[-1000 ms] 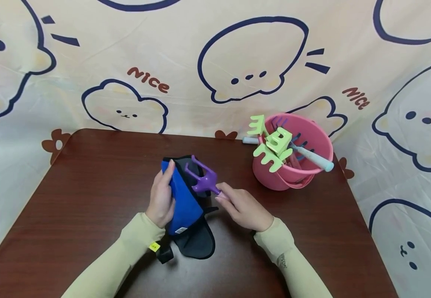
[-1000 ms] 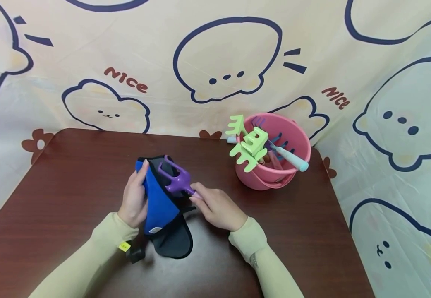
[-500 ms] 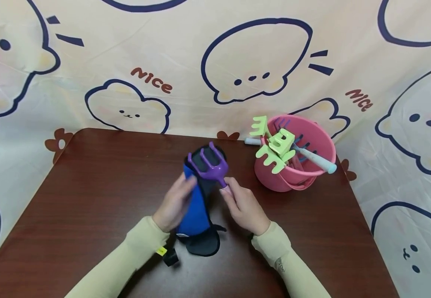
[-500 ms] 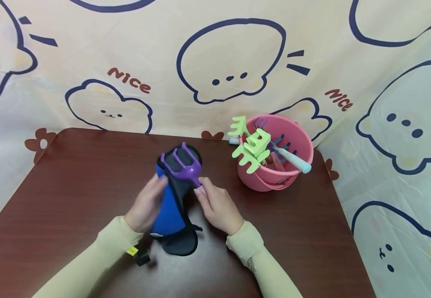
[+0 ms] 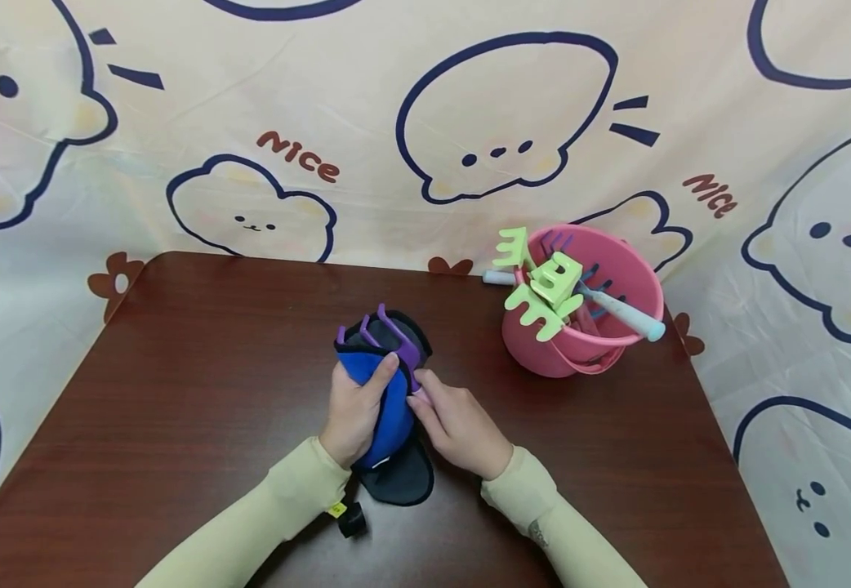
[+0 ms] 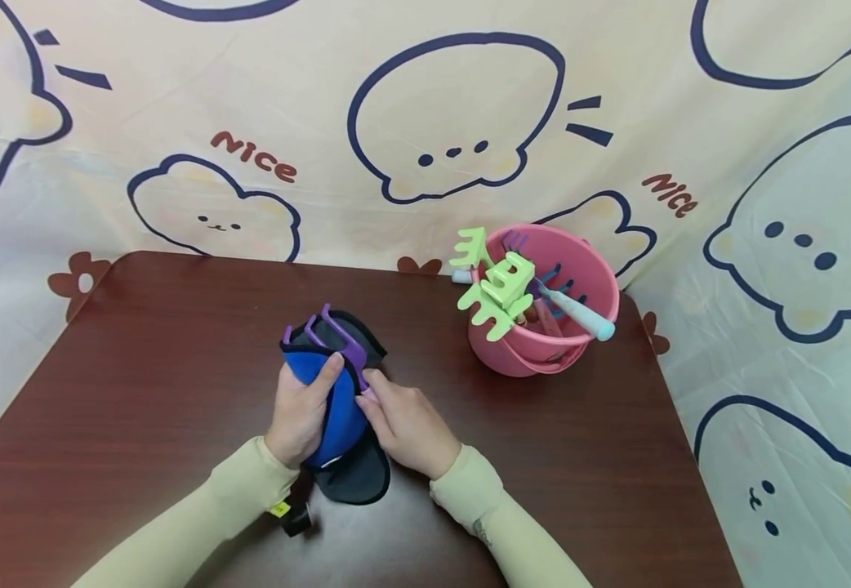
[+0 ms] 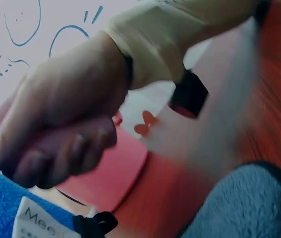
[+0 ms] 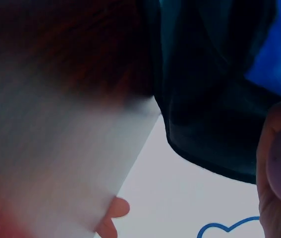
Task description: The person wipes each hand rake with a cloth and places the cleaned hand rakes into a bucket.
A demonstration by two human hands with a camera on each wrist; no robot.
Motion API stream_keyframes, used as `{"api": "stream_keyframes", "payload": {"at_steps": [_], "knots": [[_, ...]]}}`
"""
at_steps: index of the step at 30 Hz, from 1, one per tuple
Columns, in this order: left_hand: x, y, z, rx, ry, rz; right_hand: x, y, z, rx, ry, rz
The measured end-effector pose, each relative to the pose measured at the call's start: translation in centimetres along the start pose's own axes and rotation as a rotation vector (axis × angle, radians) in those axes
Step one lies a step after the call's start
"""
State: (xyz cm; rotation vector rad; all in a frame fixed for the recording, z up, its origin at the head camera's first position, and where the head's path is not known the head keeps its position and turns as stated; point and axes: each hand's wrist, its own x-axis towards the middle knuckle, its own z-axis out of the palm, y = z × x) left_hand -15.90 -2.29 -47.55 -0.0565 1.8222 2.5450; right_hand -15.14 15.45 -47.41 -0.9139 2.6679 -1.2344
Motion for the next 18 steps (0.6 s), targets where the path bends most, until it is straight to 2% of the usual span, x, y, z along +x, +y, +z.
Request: {"api": "stream_keyframes", "payload": {"at_steps": [5, 10, 14, 18], "knots": [[0.0, 0.8, 0.0, -0.026, 0.083, -0.026, 0.0, -0.1, 0.2, 0.013, -0.021, -0.009], [0.0, 1.8, -0.5, -0.053, 0.091, -0.065, 0.0, 0.0, 0.0, 0.033, -0.038, -0.013], [0.1, 2.4, -1.0, -0.124, 0.036, -0.085, 0.0, 0.2, -0.2, 0.042, -0.045, -0.034], [0.3, 3.2, -1.7, -0.212, -0.076, -0.131, 0.1, 0.4, -0.5, 0.033, -0.054, -0.037]]}}
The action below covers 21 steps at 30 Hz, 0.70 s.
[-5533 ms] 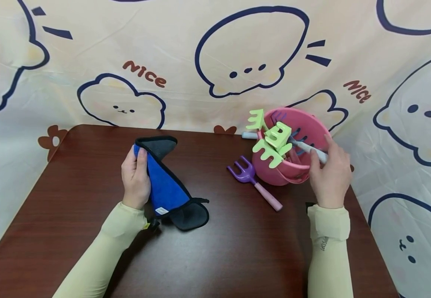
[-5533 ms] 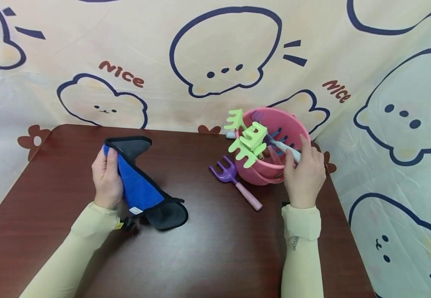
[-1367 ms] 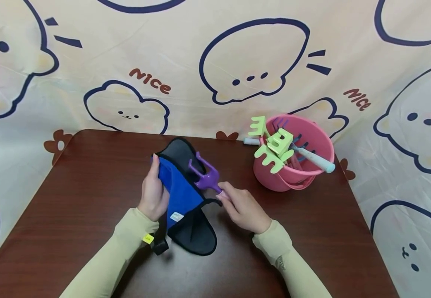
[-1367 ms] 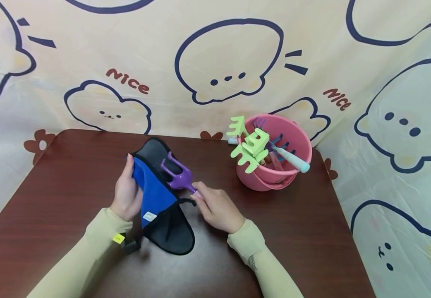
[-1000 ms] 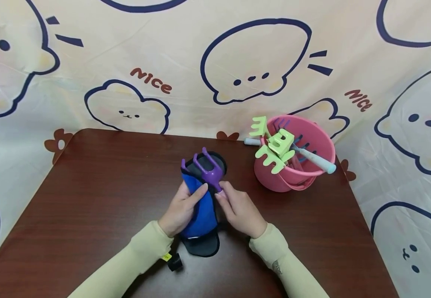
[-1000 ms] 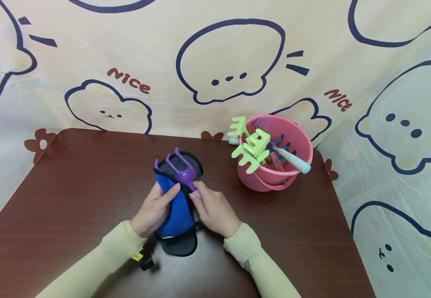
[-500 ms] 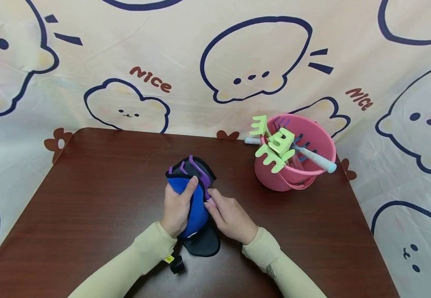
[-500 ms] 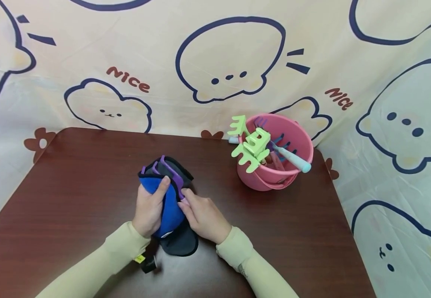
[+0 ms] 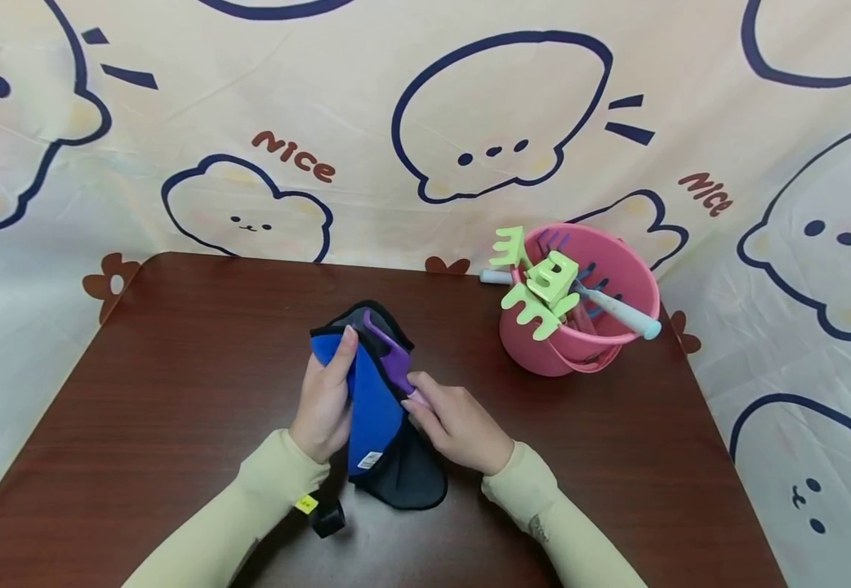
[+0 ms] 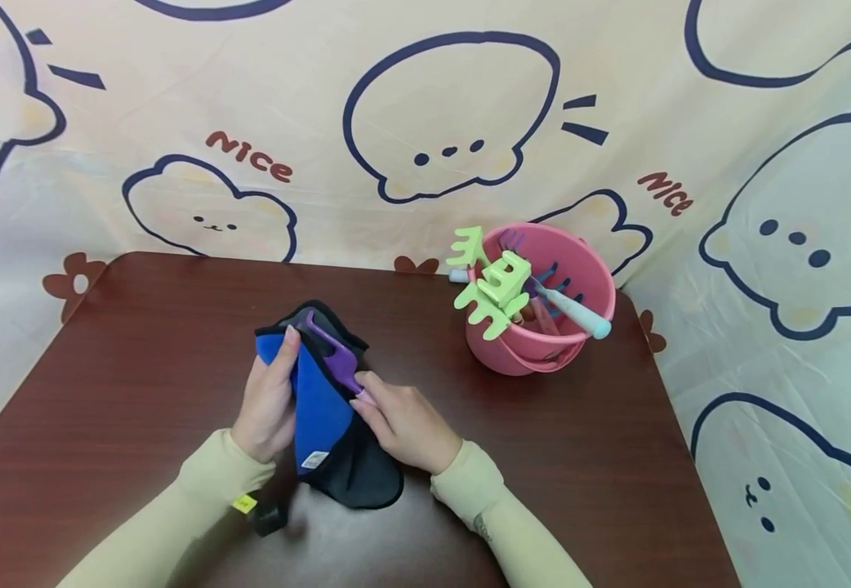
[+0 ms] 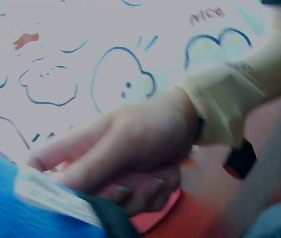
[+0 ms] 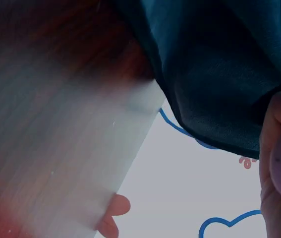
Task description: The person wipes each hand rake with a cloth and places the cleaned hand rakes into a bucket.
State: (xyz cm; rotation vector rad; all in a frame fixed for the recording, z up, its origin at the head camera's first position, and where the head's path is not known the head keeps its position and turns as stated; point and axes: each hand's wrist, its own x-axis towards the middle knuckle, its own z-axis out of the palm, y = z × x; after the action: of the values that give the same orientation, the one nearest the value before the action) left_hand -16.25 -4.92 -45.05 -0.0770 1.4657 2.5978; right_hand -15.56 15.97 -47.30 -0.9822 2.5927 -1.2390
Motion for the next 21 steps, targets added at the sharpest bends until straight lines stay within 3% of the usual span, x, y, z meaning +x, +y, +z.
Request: {"api": "stream_keyframes", "payload": {"at_steps": [7, 13, 17, 19, 21], "knots": [[0.3, 1.6, -1.3, -0.126, -0.187, -0.126, 0.0, 0.3, -0.5, -0.012, -0.047, -0.038], [1.2, 3.1, -2.6, -0.243, -0.234, -0.157, -0.2, 0.5, -1.1, -0.067, -0.103, -0.107], [2.2, 4.9, -4.0, -0.287, -0.196, -0.034, -0.1, 0.9, -1.0, -0.147, -0.107, -0.147], [2.3, 5.9, -4.4, -0.235, -0.155, 0.063, 0.0, 0.9, -1.0, -0.195, -0.069, -0.156], [1.9, 6.4, -4.4, -0.122, -0.101, 0.169, 0.0, 1.0, -1.0, -0.257, -0.01, -0.16]]}}
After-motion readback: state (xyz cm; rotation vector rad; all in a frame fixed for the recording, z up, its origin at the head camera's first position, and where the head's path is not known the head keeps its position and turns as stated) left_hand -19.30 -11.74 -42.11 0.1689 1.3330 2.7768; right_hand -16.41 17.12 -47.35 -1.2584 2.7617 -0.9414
